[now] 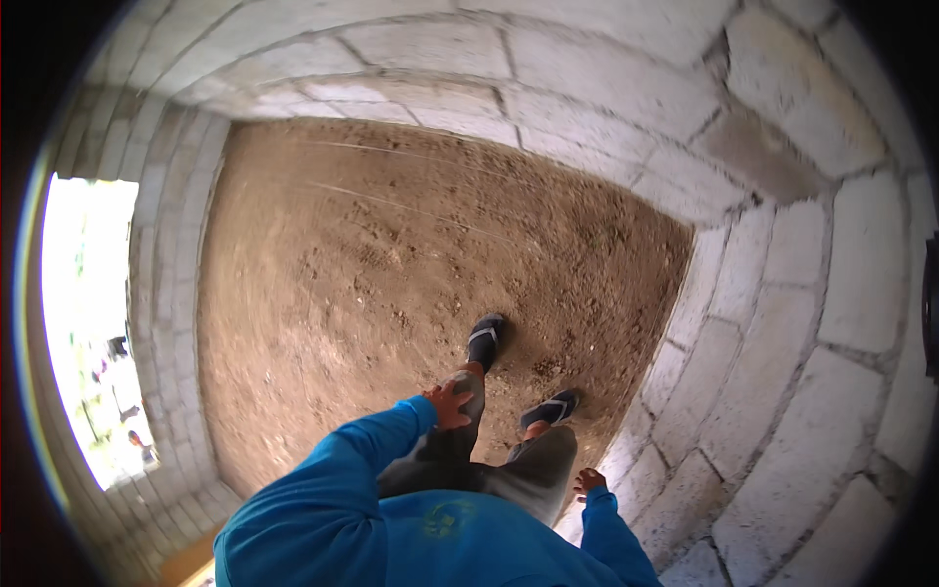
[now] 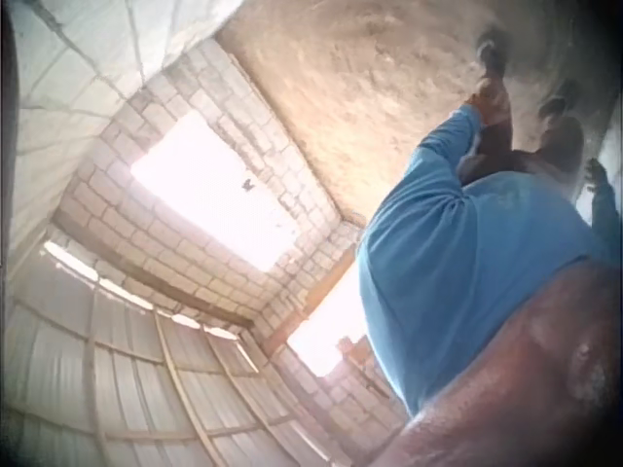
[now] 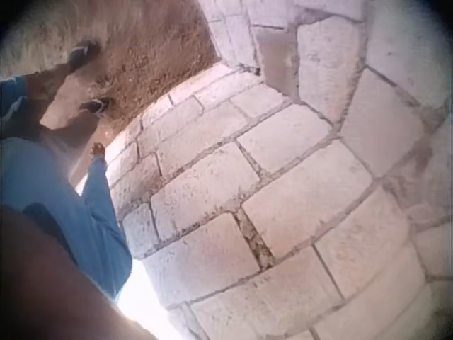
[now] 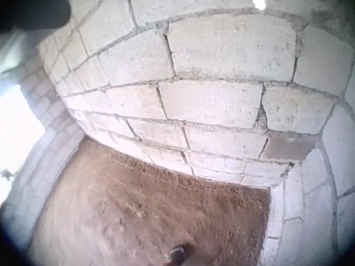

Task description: The person applies cement to the floor of a construction site using a trowel and a wooden float.

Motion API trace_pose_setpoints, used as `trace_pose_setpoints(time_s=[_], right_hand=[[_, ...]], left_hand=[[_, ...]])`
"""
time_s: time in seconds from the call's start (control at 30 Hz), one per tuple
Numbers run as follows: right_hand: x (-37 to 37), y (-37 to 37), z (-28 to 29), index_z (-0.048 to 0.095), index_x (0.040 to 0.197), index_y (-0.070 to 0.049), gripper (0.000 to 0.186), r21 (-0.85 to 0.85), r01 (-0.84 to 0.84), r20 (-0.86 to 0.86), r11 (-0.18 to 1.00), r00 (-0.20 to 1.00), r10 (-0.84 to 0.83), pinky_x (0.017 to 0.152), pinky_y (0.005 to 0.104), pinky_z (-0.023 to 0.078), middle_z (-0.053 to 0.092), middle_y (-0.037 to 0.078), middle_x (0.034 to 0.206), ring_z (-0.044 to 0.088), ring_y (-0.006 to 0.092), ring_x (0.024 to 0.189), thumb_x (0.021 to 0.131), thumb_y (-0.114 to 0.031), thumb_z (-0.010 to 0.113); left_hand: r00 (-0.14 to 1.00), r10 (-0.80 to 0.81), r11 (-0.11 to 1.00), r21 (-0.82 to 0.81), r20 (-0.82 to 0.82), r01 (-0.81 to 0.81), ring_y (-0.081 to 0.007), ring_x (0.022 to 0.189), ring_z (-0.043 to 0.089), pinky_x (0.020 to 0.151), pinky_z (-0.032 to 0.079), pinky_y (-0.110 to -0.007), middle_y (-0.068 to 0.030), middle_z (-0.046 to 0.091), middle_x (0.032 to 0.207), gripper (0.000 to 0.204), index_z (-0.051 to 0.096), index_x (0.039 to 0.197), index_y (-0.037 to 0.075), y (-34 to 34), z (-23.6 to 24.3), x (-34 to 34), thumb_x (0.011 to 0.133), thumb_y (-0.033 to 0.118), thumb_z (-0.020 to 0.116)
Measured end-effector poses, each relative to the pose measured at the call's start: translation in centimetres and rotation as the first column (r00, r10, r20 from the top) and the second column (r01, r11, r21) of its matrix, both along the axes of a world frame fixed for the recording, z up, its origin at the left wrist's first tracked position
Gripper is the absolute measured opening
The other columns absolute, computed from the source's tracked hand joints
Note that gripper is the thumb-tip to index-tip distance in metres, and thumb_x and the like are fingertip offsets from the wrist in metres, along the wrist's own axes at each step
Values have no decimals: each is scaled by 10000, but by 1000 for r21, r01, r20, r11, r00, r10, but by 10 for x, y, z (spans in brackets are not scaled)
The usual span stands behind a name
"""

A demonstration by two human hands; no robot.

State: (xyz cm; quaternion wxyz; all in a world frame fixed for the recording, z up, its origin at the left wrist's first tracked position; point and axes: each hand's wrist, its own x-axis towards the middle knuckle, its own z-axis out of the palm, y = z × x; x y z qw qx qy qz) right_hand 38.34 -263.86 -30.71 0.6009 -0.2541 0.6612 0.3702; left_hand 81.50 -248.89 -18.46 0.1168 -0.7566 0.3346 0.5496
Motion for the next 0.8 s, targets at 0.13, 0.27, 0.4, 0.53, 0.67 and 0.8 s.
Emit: trace_pose_setpoints(time_s=[0.13, 0.27, 0.4, 0.53, 0.67, 0.8], right_hand=[[45, -50, 21, 440, 1200, -214, 344, -194, -28, 198, 981, 978, 67, 661, 415, 471, 596, 54, 940, 599, 229, 841, 863, -241, 503], [117, -118, 31, 537, 1103, -98, 293, -440, -168, 353, 882, 871, 342, 577, 366, 497, 588, 69, 829, 598, 209, 731, 826, -194, 536], [177, -185, 78, 478, 1207, -11, 426, -660, -430, 215, 616, 677, 703, 633, 348, 531, 605, 138, 1007, 620, 232, 725, 804, -122, 559], [177, -218, 97, 475, 1202, 1, 432, -732, -405, 143, 548, 695, 705, 649, 360, 531, 604, 161, 1031, 638, 272, 739, 816, -170, 564], [125, -259, 19, 531, 1183, -103, 433, -627, -652, -295, -426, -307, 905, 960, 365, 392, 495, 120, 1260, 472, 290, 1155, 815, -331, 540], [146, -184, 45, 495, 1235, -129, 504, -446, -768, -205, -460, -413, 887, 1001, 403, 331, 446, 81, 1316, 403, 295, 1217, 822, -417, 485]], left_hand=[[973, 37, 994, 111, -228, -12, -314, 1209, 411, 1006, 321, -384, -176, 451, 1289, 756, 344, 1348, 139, 56, 41, 28, 765, 601, 482], [879, 463, 884, 9, 115, -467, -314, 1223, 394, 1025, 300, -373, -170, 438, 1303, 678, 455, 1272, 88, 158, 101, 4, 785, 556, 512], [722, 644, 714, 139, 253, -686, -320, 1181, 443, 1002, 342, -393, -179, 488, 1249, 634, 465, 1264, 85, 267, 130, -136, 810, 526, 488], [793, 580, 808, 258, -187, -530, -347, 1177, 425, 992, 343, -407, -170, 503, 1222, 524, 584, 1135, 148, 309, 138, -302, 811, 531, 432], [490, 796, 519, -16, -356, -855, -349, 983, 539, 820, 436, -417, -214, 545, 1120, 510, 623, 969, 32, 305, 136, -373, 794, 492, 489], [456, 839, 440, -123, -298, -890, -326, 923, 552, 773, 442, -413, -210, 565, 1065, 507, 616, 965, 14, 324, 117, -374, 798, 478, 498]])
